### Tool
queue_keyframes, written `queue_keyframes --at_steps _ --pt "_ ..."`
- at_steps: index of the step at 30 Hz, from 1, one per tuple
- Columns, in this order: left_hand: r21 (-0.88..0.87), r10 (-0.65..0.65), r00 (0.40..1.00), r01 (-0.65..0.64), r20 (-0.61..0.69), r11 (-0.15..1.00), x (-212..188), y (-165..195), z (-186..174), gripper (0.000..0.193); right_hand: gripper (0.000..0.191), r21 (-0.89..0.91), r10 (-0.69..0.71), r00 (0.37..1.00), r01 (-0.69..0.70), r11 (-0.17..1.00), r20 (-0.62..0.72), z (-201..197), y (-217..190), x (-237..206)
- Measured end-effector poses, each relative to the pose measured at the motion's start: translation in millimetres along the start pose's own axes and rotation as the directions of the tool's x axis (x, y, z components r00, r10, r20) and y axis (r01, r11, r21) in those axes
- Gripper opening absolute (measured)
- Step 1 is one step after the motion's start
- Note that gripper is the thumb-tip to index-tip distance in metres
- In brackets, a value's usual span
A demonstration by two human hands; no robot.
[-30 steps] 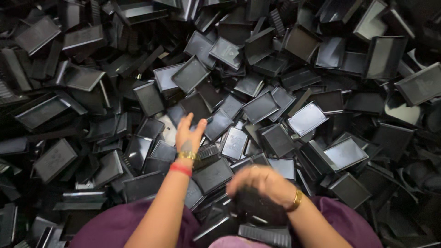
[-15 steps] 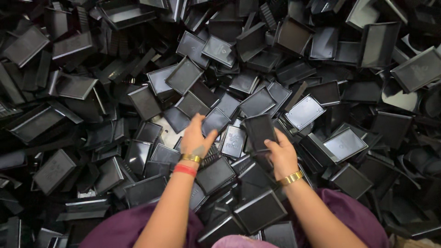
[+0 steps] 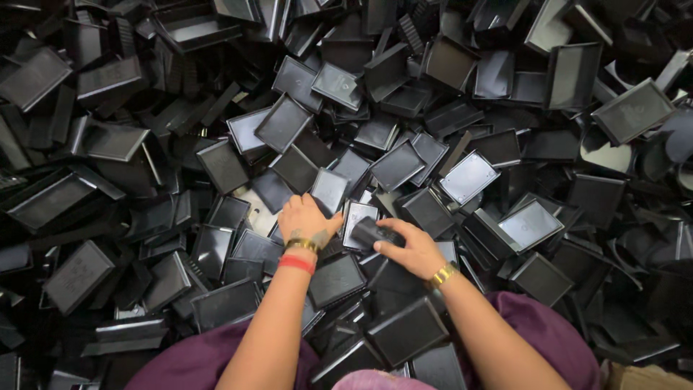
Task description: The person sits on the floor and repeatedly picks up small black plastic components from a large pile. They inspect each piece by turning it over in their hands and then place it into a cardboard box to the right.
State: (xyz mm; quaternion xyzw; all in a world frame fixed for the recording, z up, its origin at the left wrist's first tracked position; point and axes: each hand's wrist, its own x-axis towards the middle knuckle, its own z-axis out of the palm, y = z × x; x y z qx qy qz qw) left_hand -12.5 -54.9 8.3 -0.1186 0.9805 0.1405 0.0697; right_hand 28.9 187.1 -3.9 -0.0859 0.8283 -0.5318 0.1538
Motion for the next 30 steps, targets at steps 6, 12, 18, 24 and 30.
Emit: queue_keyframes --at_steps 6,12,18,24,30 --pt "-0.920 0.339 0.879 0.227 0.335 0.319 -21.2 33.9 9.6 0.086 0.048 0.879 0.302 0.941 -0.012 0.477 -0.151 -22.3 5.2 4.4" --pt "-0.874 0.303 0.860 0.278 0.412 0.398 -46.7 53.5 25.6 0.074 0.048 0.860 0.357 0.917 -0.035 0.509 -0.174 -17.7 -2.0 -2.4" --pt "-0.911 0.352 0.868 0.229 0.351 0.343 -48.8 53.8 18.9 0.071 0.049 0.857 0.377 0.904 -0.023 0.514 -0.202 -11.6 -8.4 -5.7" --pt "-0.942 0.328 0.897 0.218 0.297 0.257 -54.2 58.0 12.0 0.075 0.052 0.788 0.141 0.981 0.018 0.615 -0.133 -9.0 -13.9 -12.0" --pt "-0.732 0.280 0.907 0.045 0.315 0.679 -47.6 52.2 11.4 0.081 0.078 0.360 -0.089 0.989 0.127 0.924 -0.119 -3.6 -14.8 -17.1"
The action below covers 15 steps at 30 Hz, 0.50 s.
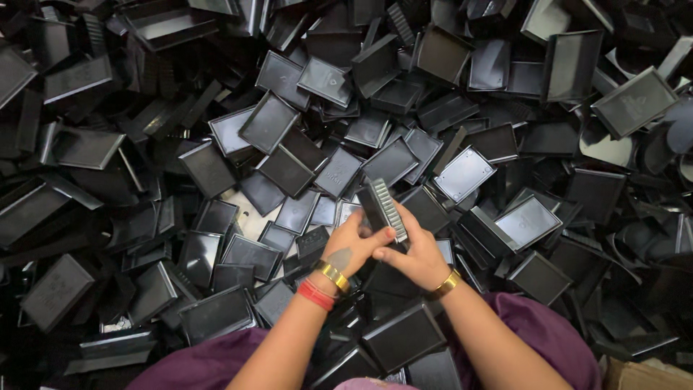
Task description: The person sits on the floor and repeatedly picks up small black plastic components from a large pile. They inspect each piece by turning it over in their hands and then place it into a cardboard box to the right.
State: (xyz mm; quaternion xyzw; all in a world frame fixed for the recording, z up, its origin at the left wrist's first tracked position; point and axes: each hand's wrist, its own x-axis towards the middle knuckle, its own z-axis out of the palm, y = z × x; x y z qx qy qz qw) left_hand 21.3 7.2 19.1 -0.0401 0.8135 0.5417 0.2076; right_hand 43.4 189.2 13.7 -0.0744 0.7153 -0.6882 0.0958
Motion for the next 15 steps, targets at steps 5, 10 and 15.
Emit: queue_keyframes --at_steps 5,10,15 --pt "0.054 0.359 0.838 -0.371 -0.410 0.927 3.4 4.2 -21.9 0.063 0.056 -0.060 0.154 0.988 -0.151 0.987 0.035 -2.4 5.1 -4.0" --pt "0.123 0.213 0.964 -0.195 -0.161 0.973 -7.5 20.1 -26.2 0.043 0.069 0.578 0.221 0.970 -0.241 0.779 0.106 -12.1 2.4 1.0" --pt "-0.517 0.494 0.602 -0.152 0.627 0.842 -3.0 -3.5 -20.9 0.024 0.076 0.714 0.265 0.964 -0.176 0.677 -0.014 -32.1 0.3 17.3"
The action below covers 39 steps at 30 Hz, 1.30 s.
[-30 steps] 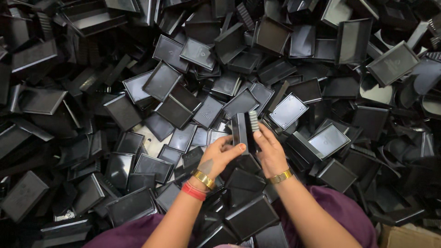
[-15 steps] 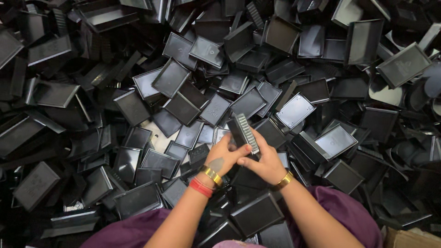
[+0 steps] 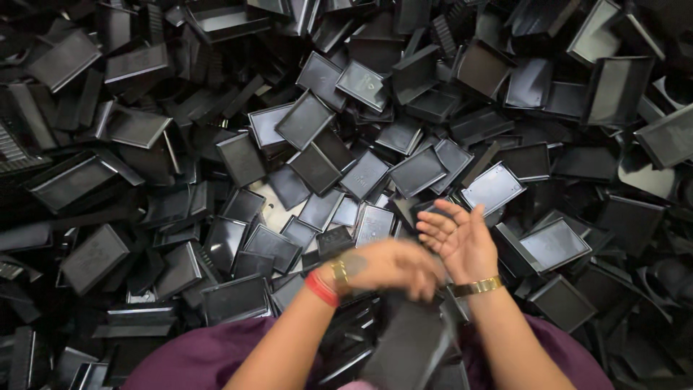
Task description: The person sits on the floor and repeatedly picks up small black plastic components from a large pile. They inspect each piece by turning it over in their hands and then place it into a cardboard box to the right.
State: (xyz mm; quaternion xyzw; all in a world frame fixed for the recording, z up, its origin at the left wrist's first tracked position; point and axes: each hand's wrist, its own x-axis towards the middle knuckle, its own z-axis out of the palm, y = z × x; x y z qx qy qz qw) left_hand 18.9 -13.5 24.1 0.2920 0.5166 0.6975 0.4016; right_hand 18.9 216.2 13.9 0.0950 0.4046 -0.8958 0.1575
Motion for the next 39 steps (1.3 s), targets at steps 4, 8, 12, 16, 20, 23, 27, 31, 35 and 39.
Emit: queue_keyframes --at_steps 4,8,12,16,20,23,27,31,35,39 --pt "0.350 0.396 -0.087 0.324 -0.914 0.879 -17.8 -36.0 -96.0 0.032 0.061 -0.275 0.107 0.992 -0.121 0.954 -0.068 -2.9 27.5 4.0" --pt "0.261 0.334 -0.165 0.349 -0.928 0.900 -48.5 -58.2 -175.8 0.057 0.044 -0.602 0.118 0.993 -0.088 0.794 0.011 3.5 63.2 6.8" --pt "0.158 0.187 -0.043 0.369 -0.981 0.916 -37.5 -43.9 -143.7 0.039 0.048 -0.617 -0.054 0.992 0.116 0.779 0.117 14.3 58.8 2.4" --pt "0.613 0.377 0.580 0.285 -0.722 0.737 -6.3 -14.2 -44.7 0.034 0.093 -0.734 -0.440 0.855 0.481 0.479 0.273 27.2 41.7 -6.7" --pt "0.235 0.064 0.559 0.239 -0.826 0.942 11.1 8.1 -26.4 0.031 0.067 -0.063 -0.075 0.997 0.076 0.995 0.020 20.0 36.2 -0.3" --pt "0.455 0.499 0.066 0.528 -0.864 0.717 2.4 9.9 -68.5 0.038 0.063 0.009 0.068 0.987 -0.068 0.998 -0.144 -3.6 34.4 11.7" --pt "0.409 0.557 0.093 0.778 -0.825 0.477 -0.8 -15.6 -116.6 0.064 0.058 -0.450 -0.055 0.945 -0.101 0.887 -0.323 -29.8 33.2 25.4" --pt "0.270 0.188 0.207 0.859 -0.960 0.435 8.8 -54.2 -135.1 0.047 0.072 -0.987 -0.462 0.885 0.116 0.113 0.051 -29.6 32.5 21.2" --pt "0.339 0.226 0.256 0.781 -0.940 0.524 -2.3 -78.7 -138.9 0.026 0.077 -0.975 -0.441 0.895 -0.037 -0.219 0.065 -12.4 28.6 12.5" --pt "0.409 0.292 0.294 0.748 -0.910 0.522 -49.4 -66.6 -137.4 0.028 0.072 -0.998 -0.457 0.889 -0.008 -0.066 0.023 0.5 19.0 11.6"
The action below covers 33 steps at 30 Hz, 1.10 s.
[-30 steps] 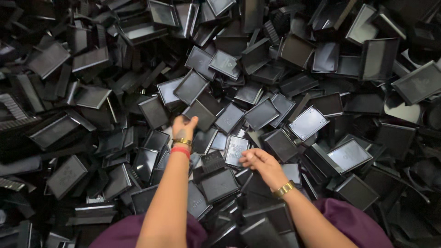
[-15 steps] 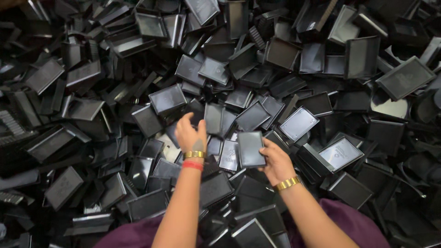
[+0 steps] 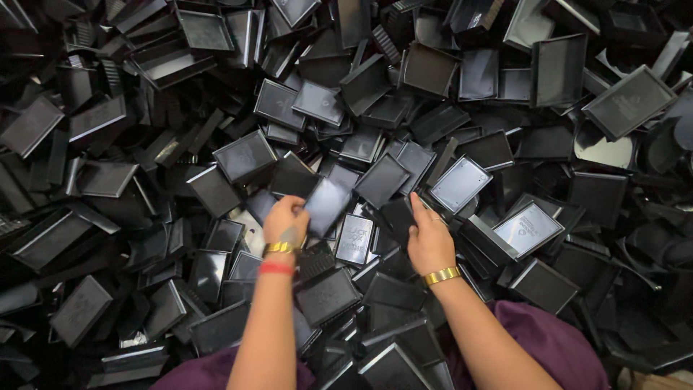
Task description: The person sits on the floor and repeatedly picks up small black plastic components from a large pile. They inspect each piece by turning it over in their hands and then place it into a cardboard box to the right.
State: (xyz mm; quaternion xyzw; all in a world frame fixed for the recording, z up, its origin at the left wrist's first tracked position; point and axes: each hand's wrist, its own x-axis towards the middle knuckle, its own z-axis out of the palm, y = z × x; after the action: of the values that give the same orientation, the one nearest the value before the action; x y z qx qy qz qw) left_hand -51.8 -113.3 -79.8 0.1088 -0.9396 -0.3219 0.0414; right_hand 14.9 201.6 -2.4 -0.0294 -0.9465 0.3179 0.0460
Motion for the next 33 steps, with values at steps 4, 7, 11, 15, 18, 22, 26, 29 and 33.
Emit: queue_keyframes --at_steps 4,7,11,15,18,22,26,29,33 --pt "0.165 0.050 0.922 -0.122 0.383 0.979 3.8 -2.5 -48.0 0.036 0.066 0.188 0.175 0.981 -0.189 0.964 0.085 -4.9 -1.2 1.9" --pt "0.388 0.159 0.987 -0.160 0.036 0.908 15.4 21.4 -54.0 0.039 0.058 0.378 0.116 0.992 -0.089 0.921 -0.048 -6.1 2.2 4.1" --pt "0.581 0.334 0.943 -0.277 0.009 0.766 33.8 49.7 -43.1 0.057 0.049 0.678 0.160 0.987 -0.118 0.726 0.000 -8.7 2.8 7.8" --pt "0.738 0.228 0.969 -0.223 0.096 0.637 26.5 48.4 -34.7 0.021 0.049 0.037 0.179 0.971 -0.187 0.982 0.160 -5.3 -11.3 -1.5" --pt "0.631 0.222 0.941 -0.335 0.254 0.700 -7.2 36.6 -27.5 0.030 0.077 -0.139 0.052 0.995 -0.040 0.990 0.088 3.2 -23.4 -11.4" --pt "0.302 0.240 0.863 -0.397 0.444 0.867 -28.9 27.5 -23.0 0.098 0.079 -0.127 0.058 0.998 -0.053 0.991 0.040 12.0 -22.3 -11.6" --pt "0.328 0.058 0.785 -0.324 0.617 0.887 -14.4 30.0 -34.7 0.098 0.056 0.230 -0.044 0.992 0.070 0.971 -0.116 10.1 -7.1 -2.3" --pt "0.296 0.116 0.828 -0.321 0.548 0.900 -16.0 43.6 -49.6 0.104 0.043 0.492 -0.078 0.995 0.098 0.865 -0.059 4.3 -1.7 0.9" --pt "-0.033 0.241 0.964 -0.239 0.111 0.970 -54.5 82.5 -71.5 0.092 0.045 0.934 -0.081 0.931 -0.352 0.060 0.356 -3.7 -11.0 -5.8"
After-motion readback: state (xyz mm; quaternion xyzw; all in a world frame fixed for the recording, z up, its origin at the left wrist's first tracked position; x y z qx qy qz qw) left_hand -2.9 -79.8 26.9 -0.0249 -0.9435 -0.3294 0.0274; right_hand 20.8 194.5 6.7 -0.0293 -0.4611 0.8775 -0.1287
